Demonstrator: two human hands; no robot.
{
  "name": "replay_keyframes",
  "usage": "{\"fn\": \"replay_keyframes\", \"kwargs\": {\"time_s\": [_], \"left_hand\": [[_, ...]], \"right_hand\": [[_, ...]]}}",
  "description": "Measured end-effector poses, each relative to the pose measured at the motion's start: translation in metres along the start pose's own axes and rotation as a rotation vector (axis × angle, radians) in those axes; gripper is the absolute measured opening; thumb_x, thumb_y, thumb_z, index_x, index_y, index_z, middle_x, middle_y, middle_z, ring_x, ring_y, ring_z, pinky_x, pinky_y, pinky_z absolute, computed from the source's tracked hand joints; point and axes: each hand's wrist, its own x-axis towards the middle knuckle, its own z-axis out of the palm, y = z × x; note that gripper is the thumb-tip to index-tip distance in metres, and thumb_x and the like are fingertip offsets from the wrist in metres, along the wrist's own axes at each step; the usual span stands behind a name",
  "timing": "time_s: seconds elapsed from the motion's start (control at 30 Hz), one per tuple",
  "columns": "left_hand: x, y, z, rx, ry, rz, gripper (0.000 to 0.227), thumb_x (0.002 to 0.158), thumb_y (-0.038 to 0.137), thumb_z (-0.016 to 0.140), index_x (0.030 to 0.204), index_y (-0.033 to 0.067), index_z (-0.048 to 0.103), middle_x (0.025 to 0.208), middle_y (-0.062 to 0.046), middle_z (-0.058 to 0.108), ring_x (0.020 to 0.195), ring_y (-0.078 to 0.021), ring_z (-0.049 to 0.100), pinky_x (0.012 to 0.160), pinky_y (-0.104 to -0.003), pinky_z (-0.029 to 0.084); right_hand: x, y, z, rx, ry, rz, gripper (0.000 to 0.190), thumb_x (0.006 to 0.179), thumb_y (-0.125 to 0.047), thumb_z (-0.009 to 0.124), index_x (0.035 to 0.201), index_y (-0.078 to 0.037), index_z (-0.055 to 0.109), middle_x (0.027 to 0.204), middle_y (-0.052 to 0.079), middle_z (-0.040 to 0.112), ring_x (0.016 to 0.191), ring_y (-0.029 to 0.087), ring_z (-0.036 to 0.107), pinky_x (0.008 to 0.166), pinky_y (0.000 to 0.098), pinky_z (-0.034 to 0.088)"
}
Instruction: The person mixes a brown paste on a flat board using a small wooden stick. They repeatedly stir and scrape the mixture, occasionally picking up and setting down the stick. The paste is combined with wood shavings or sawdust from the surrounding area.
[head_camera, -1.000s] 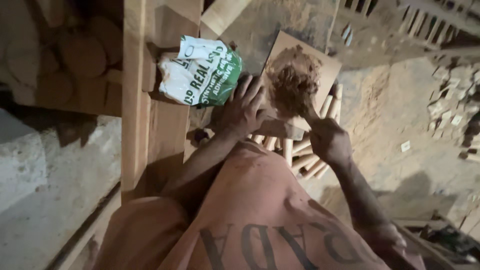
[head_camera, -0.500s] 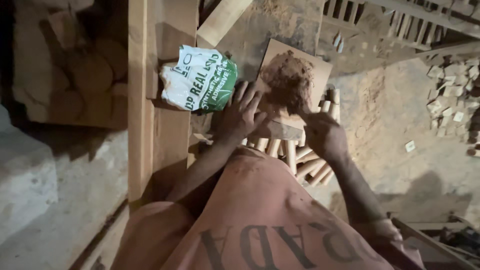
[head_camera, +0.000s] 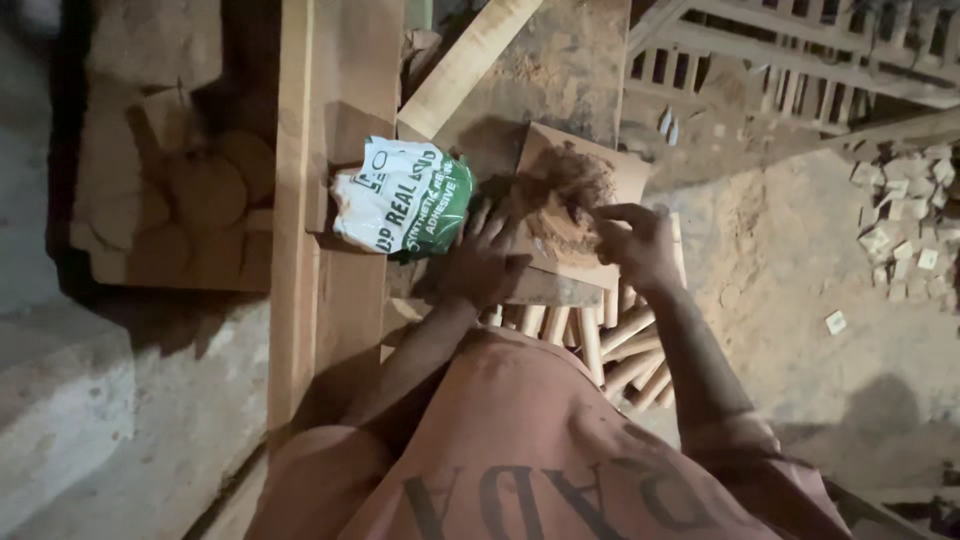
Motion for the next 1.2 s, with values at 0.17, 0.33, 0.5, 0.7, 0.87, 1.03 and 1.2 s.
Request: {"fn": "replay_keyframes", "kwargs": {"time_s": [0.17, 0.33, 0.5, 0.7, 0.87, 1.03, 1.2], "left_hand": [[-0.017, -0.001, 0.018, 0.118, 0.199, 0.094, 0.047, 0.096, 0.026, 0.063, 0.139, 0.0058, 0.066, 0.157, -0.012, 0.050, 0.154, -0.0342, 0.035, 0.128, -0.055, 0.029], [-0.007, -0.003, 0.012, -0.013, 0.323, 0.153, 0.054, 0.089, 0.038, 0.076, 0.126, -0.0016, 0.067, 0.151, -0.019, 0.051, 0.145, -0.0414, 0.040, 0.121, -0.058, 0.031], [-0.006, 0.006, 0.003, 0.027, 0.326, 0.154, 0.055, 0.083, 0.033, 0.078, 0.126, 0.0001, 0.068, 0.151, -0.017, 0.052, 0.144, -0.0405, 0.043, 0.121, -0.058, 0.031], [-0.013, 0.012, -0.006, 0.054, 0.315, 0.177, 0.056, 0.083, 0.033, 0.082, 0.128, 0.0018, 0.065, 0.154, -0.020, 0.050, 0.145, -0.0403, 0.042, 0.121, -0.058, 0.030], [-0.009, 0.012, -0.009, 0.047, 0.206, 0.160, 0.059, 0.078, 0.028, 0.078, 0.130, 0.0031, 0.065, 0.151, -0.019, 0.051, 0.143, -0.0423, 0.042, 0.120, -0.058, 0.029], [-0.012, 0.005, 0.000, 0.061, 0.192, 0.153, 0.054, 0.091, 0.038, 0.075, 0.133, 0.0049, 0.065, 0.154, -0.018, 0.048, 0.146, -0.0419, 0.038, 0.121, -0.059, 0.027], [-0.006, -0.003, 0.009, 0.098, 0.179, 0.140, 0.057, 0.089, 0.041, 0.073, 0.133, 0.0052, 0.065, 0.156, -0.018, 0.046, 0.147, -0.0418, 0.037, 0.123, -0.058, 0.026]], "right_hand": [[-0.017, 0.031, -0.027, 0.057, 0.033, 0.041, 0.026, 0.097, -0.023, 0.069, 0.112, -0.002, 0.068, 0.096, 0.010, 0.070, 0.078, 0.025, 0.071, 0.067, 0.0362, 0.058], [-0.002, 0.095, -0.021, 0.670, 0.046, 0.448, 0.023, 0.097, -0.019, 0.068, 0.105, 0.002, 0.066, 0.081, 0.006, 0.059, 0.059, 0.018, 0.057, 0.049, 0.0336, 0.046], [-0.015, 0.105, -0.010, 0.587, -0.088, 0.426, 0.019, 0.100, -0.022, 0.067, 0.100, -0.003, 0.062, 0.078, 0.006, 0.057, 0.057, 0.013, 0.050, 0.045, 0.0274, 0.037], [-0.055, 0.047, 0.002, 0.256, 0.012, 0.359, 0.030, 0.103, -0.028, 0.061, 0.103, 0.001, 0.067, 0.073, 0.009, 0.063, 0.053, 0.012, 0.055, 0.046, 0.0283, 0.043], [-0.092, 0.025, -0.002, -0.048, 0.138, 0.170, 0.031, 0.100, -0.020, 0.058, 0.121, 0.000, 0.067, 0.076, 0.010, 0.070, 0.056, 0.014, 0.065, 0.048, 0.0309, 0.050], [-0.105, 0.028, -0.001, -0.049, 0.160, 0.067, 0.028, 0.103, -0.016, 0.057, 0.120, 0.003, 0.067, 0.082, 0.010, 0.071, 0.059, 0.014, 0.068, 0.051, 0.0305, 0.052], [-0.094, 0.031, -0.025, 0.021, 0.222, -0.045, 0.027, 0.107, -0.017, 0.061, 0.119, 0.006, 0.065, 0.083, 0.012, 0.066, 0.063, 0.014, 0.063, 0.053, 0.0309, 0.050]]}}
